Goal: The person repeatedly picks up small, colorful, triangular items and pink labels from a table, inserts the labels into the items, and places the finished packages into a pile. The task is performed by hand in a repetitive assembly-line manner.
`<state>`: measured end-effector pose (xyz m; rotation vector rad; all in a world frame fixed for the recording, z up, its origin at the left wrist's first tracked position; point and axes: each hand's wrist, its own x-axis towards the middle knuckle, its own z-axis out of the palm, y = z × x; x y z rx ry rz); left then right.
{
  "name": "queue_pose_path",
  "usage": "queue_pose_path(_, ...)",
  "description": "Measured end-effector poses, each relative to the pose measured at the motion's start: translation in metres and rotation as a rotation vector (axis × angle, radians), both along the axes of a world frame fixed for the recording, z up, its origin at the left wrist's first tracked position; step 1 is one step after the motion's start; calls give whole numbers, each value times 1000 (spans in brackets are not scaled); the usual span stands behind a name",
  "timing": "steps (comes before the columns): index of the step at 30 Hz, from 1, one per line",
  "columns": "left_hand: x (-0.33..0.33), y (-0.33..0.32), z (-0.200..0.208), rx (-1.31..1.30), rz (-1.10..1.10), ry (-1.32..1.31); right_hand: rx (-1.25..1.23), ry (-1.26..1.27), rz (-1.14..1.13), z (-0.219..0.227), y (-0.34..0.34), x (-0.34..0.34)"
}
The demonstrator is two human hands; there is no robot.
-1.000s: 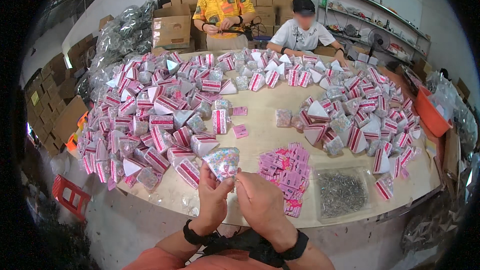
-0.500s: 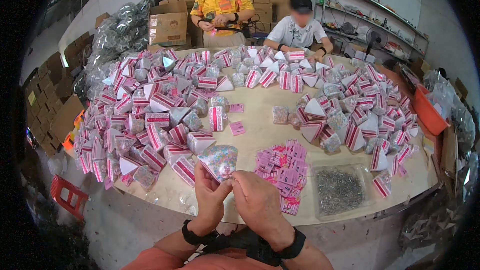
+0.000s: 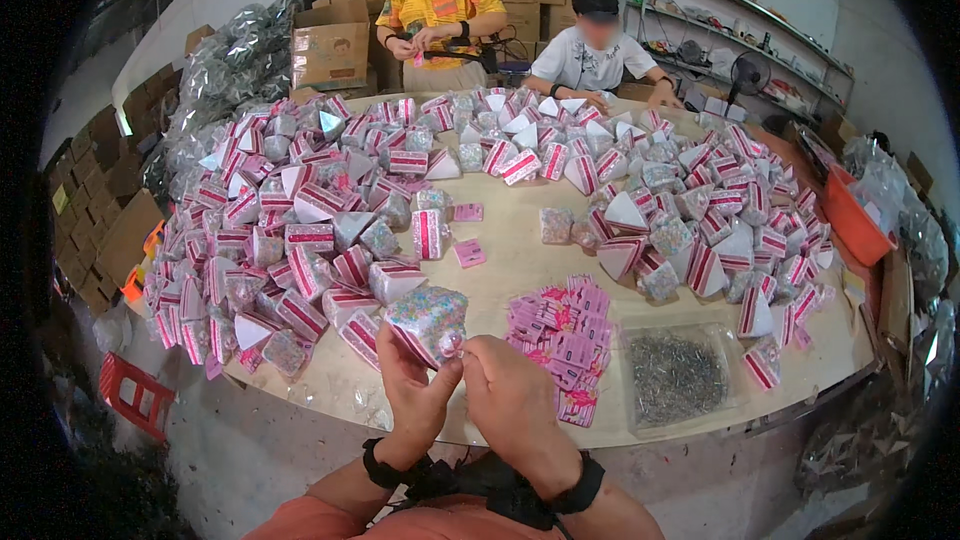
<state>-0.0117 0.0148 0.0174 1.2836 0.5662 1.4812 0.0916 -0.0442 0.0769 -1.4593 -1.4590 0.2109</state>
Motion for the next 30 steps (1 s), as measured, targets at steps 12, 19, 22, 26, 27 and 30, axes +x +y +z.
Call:
queue_pose_path(12,5,-3,0,-23,6,-29,-30,190,-18,-7,3,2)
queue_pose_path(19,8,-1,-4,37,62,50,22,162,-65,-11,4,2)
queue_pose_path(22,6,1,-11,70,99,72,17,153,-79,-9,4,1)
queue_pose_path(26,7,1,-11,188,214,220,-18,192,-99,-11,4,2)
queue_pose_path(27,5,2,-12,227,241,274,-14,189,-99,-14,4,3)
queue_pose_path(30,4,5,-17,289,288,341,-65,240,-109,-17,5,3)
